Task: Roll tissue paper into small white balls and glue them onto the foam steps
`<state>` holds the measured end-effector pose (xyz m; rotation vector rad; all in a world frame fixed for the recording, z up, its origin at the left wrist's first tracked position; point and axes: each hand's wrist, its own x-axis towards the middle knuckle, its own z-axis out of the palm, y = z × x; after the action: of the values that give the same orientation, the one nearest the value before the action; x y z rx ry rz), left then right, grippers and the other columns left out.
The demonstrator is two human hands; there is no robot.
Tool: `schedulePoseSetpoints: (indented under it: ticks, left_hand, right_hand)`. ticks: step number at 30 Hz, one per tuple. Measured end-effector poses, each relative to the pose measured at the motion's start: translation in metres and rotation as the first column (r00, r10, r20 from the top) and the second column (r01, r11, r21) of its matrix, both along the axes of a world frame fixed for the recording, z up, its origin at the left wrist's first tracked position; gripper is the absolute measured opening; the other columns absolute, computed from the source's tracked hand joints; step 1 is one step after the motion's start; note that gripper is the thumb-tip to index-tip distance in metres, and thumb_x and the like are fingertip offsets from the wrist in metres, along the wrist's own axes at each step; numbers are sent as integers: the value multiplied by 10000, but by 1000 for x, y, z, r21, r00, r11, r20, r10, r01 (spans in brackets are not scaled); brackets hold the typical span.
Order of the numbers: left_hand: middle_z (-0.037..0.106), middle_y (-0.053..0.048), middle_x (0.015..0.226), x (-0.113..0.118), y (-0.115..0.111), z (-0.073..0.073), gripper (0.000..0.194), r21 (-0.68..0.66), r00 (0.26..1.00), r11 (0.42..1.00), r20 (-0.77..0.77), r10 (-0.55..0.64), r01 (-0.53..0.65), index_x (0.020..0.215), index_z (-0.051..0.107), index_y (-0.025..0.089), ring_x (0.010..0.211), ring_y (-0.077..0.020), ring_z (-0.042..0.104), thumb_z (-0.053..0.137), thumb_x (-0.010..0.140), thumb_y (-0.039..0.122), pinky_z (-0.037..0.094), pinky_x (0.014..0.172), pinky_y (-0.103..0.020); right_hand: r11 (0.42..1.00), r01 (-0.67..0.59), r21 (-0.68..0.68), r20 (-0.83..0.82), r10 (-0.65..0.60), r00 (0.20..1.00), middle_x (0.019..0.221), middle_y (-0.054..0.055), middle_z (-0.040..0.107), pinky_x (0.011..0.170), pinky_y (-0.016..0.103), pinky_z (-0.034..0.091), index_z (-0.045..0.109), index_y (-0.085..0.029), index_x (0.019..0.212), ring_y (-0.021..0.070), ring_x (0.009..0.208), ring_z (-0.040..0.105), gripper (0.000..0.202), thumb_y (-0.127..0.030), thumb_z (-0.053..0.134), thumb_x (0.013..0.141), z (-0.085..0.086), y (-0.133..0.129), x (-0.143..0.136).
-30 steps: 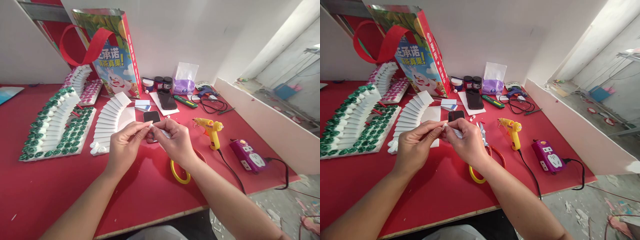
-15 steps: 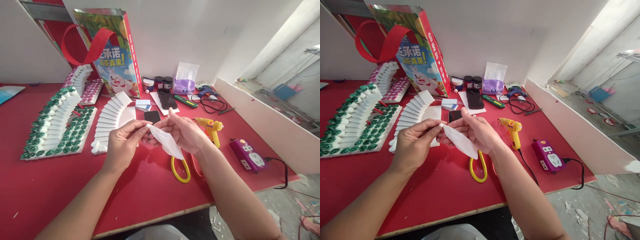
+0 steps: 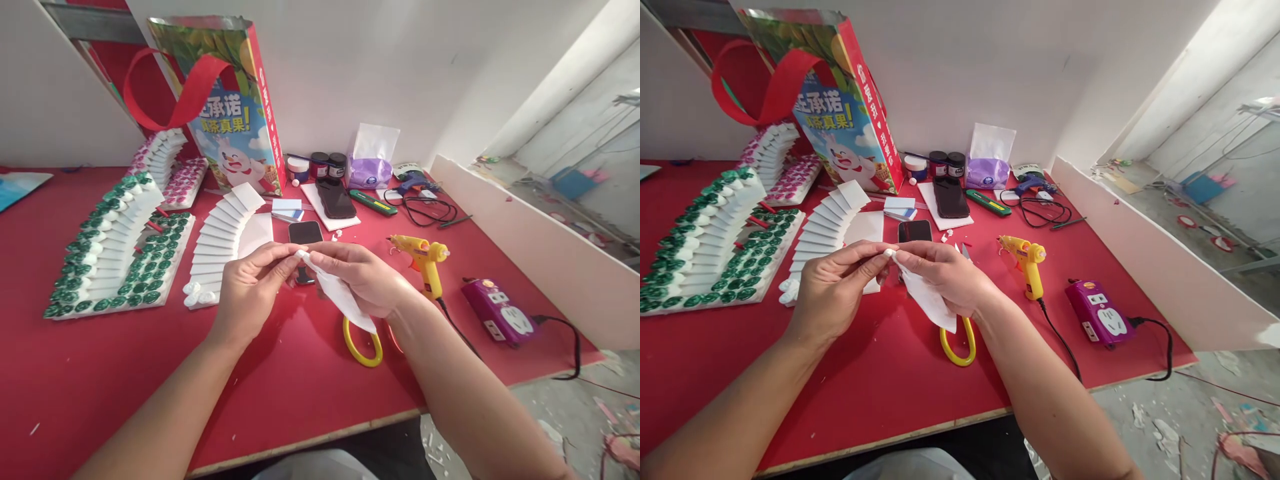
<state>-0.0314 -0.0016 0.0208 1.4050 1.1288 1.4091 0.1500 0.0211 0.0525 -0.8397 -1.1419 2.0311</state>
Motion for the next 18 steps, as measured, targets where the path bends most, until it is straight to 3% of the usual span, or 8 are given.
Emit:
schedulePoseSetpoints:
  ticks: [4, 8, 10, 14, 16, 18]
  left_hand:
    - [730, 15, 848, 4, -2, -4, 125, -18, 999, 999, 31, 28, -28, 987, 817, 251, 691, -91, 635, 766, 885, 301, 542, 688, -201]
    - [738, -1, 876, 8, -7, -1, 130, 69, 990, 992, -88, 108, -102, 997, 804, 219, 698, -99, 652, 741, 903, 282, 549, 698, -212]
    - [739, -14, 888, 10, -9, 1, 135, 222, 959, 964, -207, 192, -145, 1017, 798, 207, 712, -106, 657, 706, 926, 243, 544, 689, -217]
    - [754, -26, 909, 12, -10, 2, 175, 499, 872, 849, -322, 369, -175, 1047, 793, 227, 777, -133, 688, 660, 947, 175, 550, 709, -244]
    - [756, -26, 917, 12, -10, 2, 199, 552, 858, 816, -322, 400, -172, 1059, 793, 237, 817, -144, 700, 657, 943, 148, 558, 748, -260]
    - [750, -25, 928, 11, -10, 1, 210, 520, 886, 841, -310, 346, -147, 1079, 792, 237, 812, -139, 695, 666, 938, 144, 560, 752, -261]
  right_hand:
    - [949, 113, 296, 213, -180, 960, 818, 28, 710, 669, 260, 483, 683, -176, 955, 156, 760, 644, 241, -395, 738, 871, -3, -4, -5]
    - [805, 208, 556, 384, -470, 795, 701, -9, 667, 581, 241, 391, 653, -170, 780, 113, 633, 543, 201, -343, 703, 869, -10, -11, -14]
    - [759, 256, 599, 353, -537, 766, 677, -20, 648, 569, 240, 376, 662, -167, 768, 101, 603, 505, 190, -324, 678, 875, -13, -14, -18]
    - [767, 282, 577, 238, -488, 840, 726, 2, 663, 587, 253, 400, 702, -150, 881, 115, 635, 528, 235, -382, 668, 898, -16, -18, -22]
    - [761, 290, 580, 207, -482, 851, 727, 4, 658, 584, 253, 400, 701, -149, 888, 116, 638, 530, 225, -372, 674, 900, -15, -18, -21]
    - [747, 308, 589, 194, -501, 844, 718, 1, 655, 589, 251, 413, 687, -157, 858, 116, 638, 541, 198, -350, 681, 900, -12, -17, -18]
